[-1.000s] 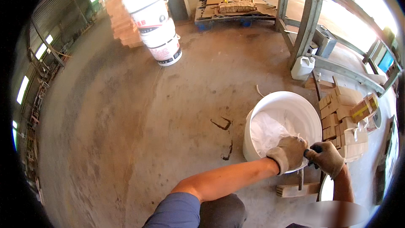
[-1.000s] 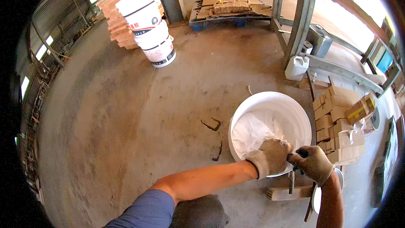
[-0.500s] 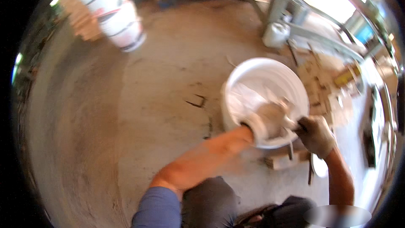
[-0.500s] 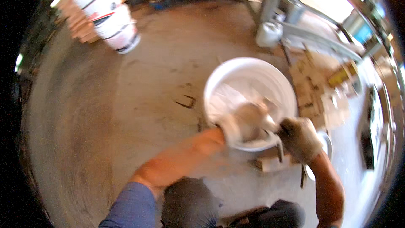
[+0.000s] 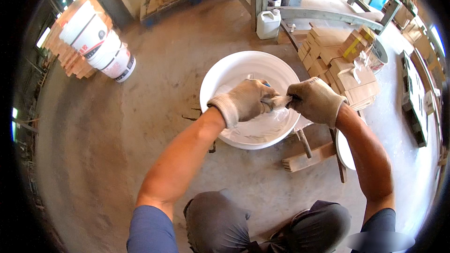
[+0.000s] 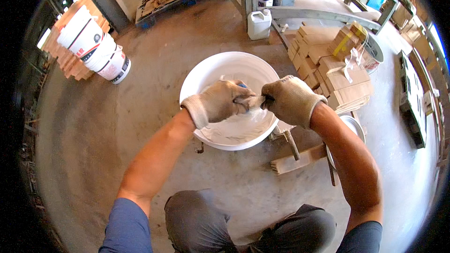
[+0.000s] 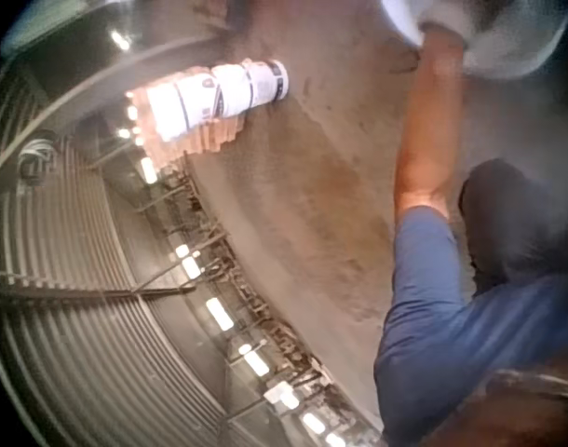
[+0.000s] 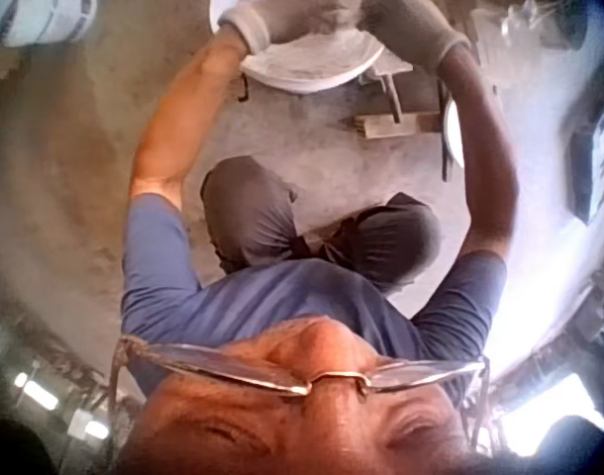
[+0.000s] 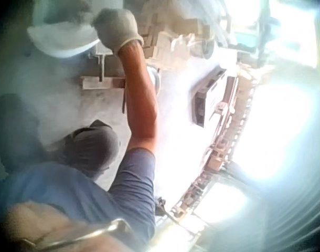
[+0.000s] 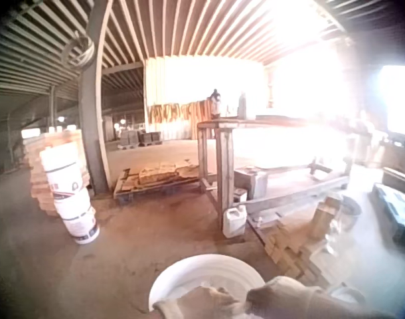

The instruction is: The person walks through a workshop carrying a bucket and a small container. They pour a liquid from a bottle into the bucket, then walk to a workbench and pick up a scoop. Finally, they sit on the floor and scoop a white powder from a large bucket into the small container.

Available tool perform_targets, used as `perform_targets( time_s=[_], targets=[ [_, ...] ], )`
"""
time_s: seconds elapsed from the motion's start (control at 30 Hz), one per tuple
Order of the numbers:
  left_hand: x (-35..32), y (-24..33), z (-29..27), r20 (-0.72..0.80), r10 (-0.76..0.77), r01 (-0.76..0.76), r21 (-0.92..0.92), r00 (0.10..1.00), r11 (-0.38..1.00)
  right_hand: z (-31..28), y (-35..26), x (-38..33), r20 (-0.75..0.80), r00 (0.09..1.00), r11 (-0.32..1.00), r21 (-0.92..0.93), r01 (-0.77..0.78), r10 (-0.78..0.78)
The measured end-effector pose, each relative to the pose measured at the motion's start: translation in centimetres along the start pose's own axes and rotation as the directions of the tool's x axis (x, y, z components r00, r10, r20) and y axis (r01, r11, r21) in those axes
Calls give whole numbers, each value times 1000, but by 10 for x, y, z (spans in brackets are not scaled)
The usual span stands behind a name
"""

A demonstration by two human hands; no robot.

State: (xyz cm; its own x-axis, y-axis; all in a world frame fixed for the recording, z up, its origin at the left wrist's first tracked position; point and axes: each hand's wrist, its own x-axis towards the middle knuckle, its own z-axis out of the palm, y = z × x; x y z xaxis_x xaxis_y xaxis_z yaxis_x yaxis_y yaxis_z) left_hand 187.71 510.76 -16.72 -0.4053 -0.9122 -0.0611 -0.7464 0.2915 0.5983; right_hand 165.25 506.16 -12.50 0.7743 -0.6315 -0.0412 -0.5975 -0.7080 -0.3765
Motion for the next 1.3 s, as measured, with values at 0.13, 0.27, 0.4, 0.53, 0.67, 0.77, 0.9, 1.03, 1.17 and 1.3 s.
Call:
perform_targets(
  time_s=[0.13, 0.27, 0.4, 0.53, 0.67, 0.77, 0.9, 1.03, 1.17, 1.3],
  targets=[
    [5, 9, -24, -43, -11, 14, 63, 999, 998, 8, 8, -6, -22, 999, 998, -57, 35, -36],
    [19, 39, -29, -207, 127, -94, 162, 970, 982, 13, 23, -6, -145, 989, 995, 98, 1, 13],
    [4, 84, -33, -57, -315, 290, -261, 948, 921, -1, 39, 1, -42, 985, 950, 274, -149, 167],
    [-12, 73, 24, -31, -484, 294, -760, 874, 579, 0, 33, 20, 69, 967, 912, 324, -253, 244],
    [-3, 74, 27, -26, -445, 336, -615, 895, 713, 1, 38, 23, 96, 959, 924, 257, -284, 268],
    [8, 70, 24, -130, -344, 312, -216, 930, 925, 1, 44, 16, 85, 952, 888, 344, -305, 294],
    [16, 50, 26, -541, 155, 37, 327, 827, 944, -11, 35, 12, 79, 966, 894, 366, -258, 246],
    [38, 16, 16, -411, 302, -197, 280, 860, 940, -10, 21, 21, -33, 994, 994, -22, -107, 106],
    [63, -14, 8, -193, 324, -301, 140, 926, 943, -25, 0, 39, -32, 974, 975, 35, -221, 222],
    [82, -34, 0, -112, 417, -417, 27, 902, 909, -36, -21, 57, 7, 922, 922, -2, -386, 386]
  ],
)
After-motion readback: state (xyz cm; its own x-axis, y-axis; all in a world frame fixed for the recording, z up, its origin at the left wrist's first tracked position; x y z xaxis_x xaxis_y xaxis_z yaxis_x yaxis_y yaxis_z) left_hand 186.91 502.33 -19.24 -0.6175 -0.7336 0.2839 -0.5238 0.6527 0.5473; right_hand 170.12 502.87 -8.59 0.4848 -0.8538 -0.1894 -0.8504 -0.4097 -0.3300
